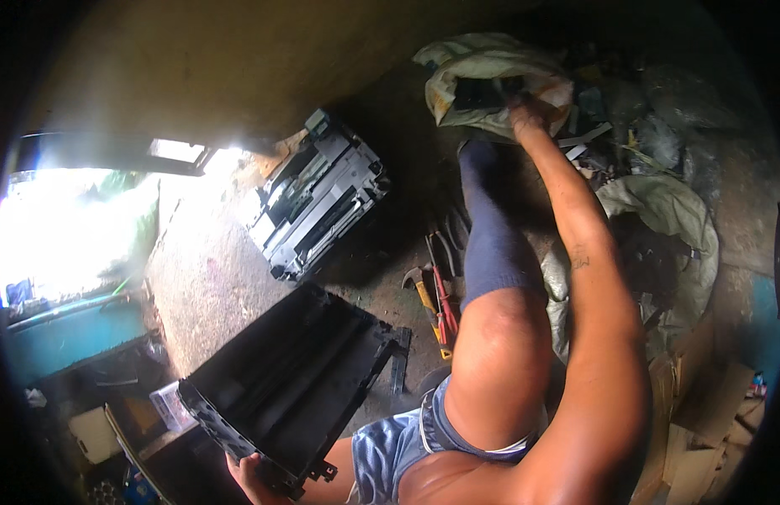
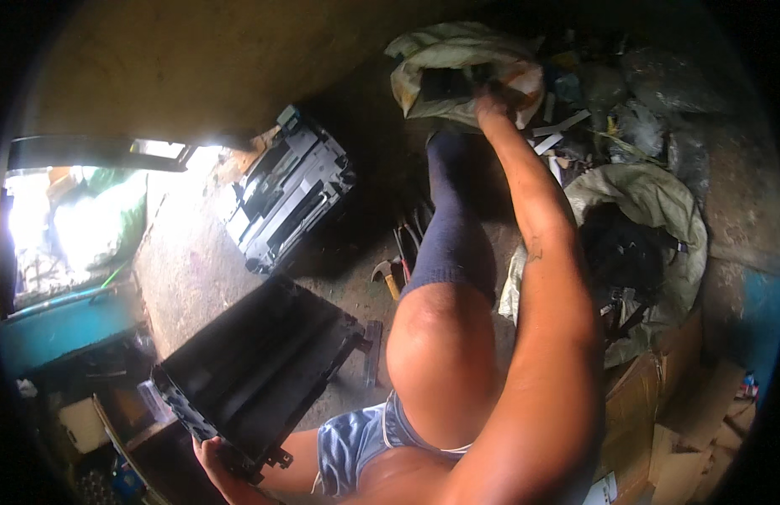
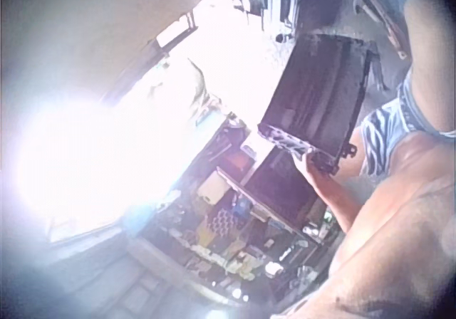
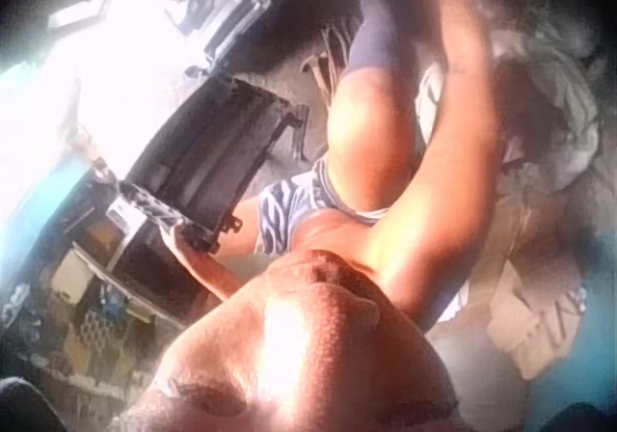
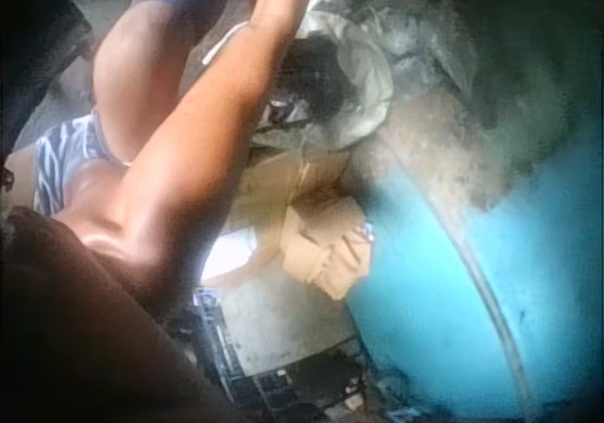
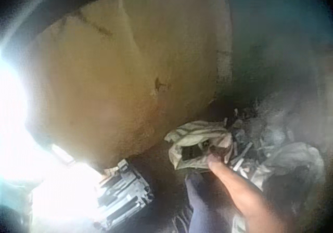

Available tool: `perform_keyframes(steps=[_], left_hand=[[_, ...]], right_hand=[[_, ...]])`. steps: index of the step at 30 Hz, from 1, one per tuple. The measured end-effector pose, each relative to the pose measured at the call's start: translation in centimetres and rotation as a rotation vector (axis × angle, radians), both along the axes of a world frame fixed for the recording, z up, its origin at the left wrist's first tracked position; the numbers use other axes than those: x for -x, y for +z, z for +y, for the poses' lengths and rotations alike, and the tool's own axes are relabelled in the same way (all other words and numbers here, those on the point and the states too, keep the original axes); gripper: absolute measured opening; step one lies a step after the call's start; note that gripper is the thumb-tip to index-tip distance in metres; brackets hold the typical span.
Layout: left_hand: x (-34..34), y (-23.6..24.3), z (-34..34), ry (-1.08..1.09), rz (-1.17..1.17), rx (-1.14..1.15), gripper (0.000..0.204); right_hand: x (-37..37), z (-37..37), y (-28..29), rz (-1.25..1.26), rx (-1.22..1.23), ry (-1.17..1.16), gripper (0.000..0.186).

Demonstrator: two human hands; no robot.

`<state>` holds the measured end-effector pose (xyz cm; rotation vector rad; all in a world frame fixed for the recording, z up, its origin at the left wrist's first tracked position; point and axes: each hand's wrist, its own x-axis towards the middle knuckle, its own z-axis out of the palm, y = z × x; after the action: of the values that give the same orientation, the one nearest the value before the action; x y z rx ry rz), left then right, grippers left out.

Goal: The person sits on the floor and uses a screwdriver to disassemble a black electronic device, removing screws and separating internal components. They handle the device parts, place them aside, and continue to manipulate the internal mechanisms with the screwdriver.

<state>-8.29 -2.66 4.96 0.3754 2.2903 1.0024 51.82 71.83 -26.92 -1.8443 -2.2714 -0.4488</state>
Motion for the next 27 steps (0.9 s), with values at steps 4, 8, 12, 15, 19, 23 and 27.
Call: perform_keyframes(steps=[4, 8, 12, 15, 19, 23, 27], left_hand=[[-2.9, 8.7, -1.0, 0.086, 0.142, -0.055, 0.072], [-2.4, 8.9, 5.4, -0.027, 0.14, -0.114, 0.073], [-5.8, 9.1, 13.5, -0.172, 0.19, -0.06, 0.073], [-9.1, 12.8, 20.4, -0.419, 0.208, -0.14, 0.074], [-15.4, 20.2, 31.5, -0.81, 0.171, -0.252, 0.075], [-24.7, 25.7, 38.3, -1.135, 0.11, -0.289, 0.076], [-34.7, 20.2, 46.9, -1.443, -0.104, -0.168, 0.078]], right_hand=[[14.6, -9.5, 1.7, 0.002, 0.459, 0.304, 0.051], [13.4, -15.8, 12.6, 0.856, 1.088, 0.605, 0.06], [18.1, -20.8, 22.9, 1.601, 1.593, 0.726, 0.098], [12.1, -27.8, 35.9, 1.64, 1.121, 0.618, 0.107], [2.9, -33.7, 39.8, 1.981, 0.742, 0.327, 0.09], [-6.1, -43.9, 37.0, 2.123, 0.672, -0.451, 0.053], [-12.2, -58.2, 29.4, 2.082, 0.049, -0.793, 0.059]])
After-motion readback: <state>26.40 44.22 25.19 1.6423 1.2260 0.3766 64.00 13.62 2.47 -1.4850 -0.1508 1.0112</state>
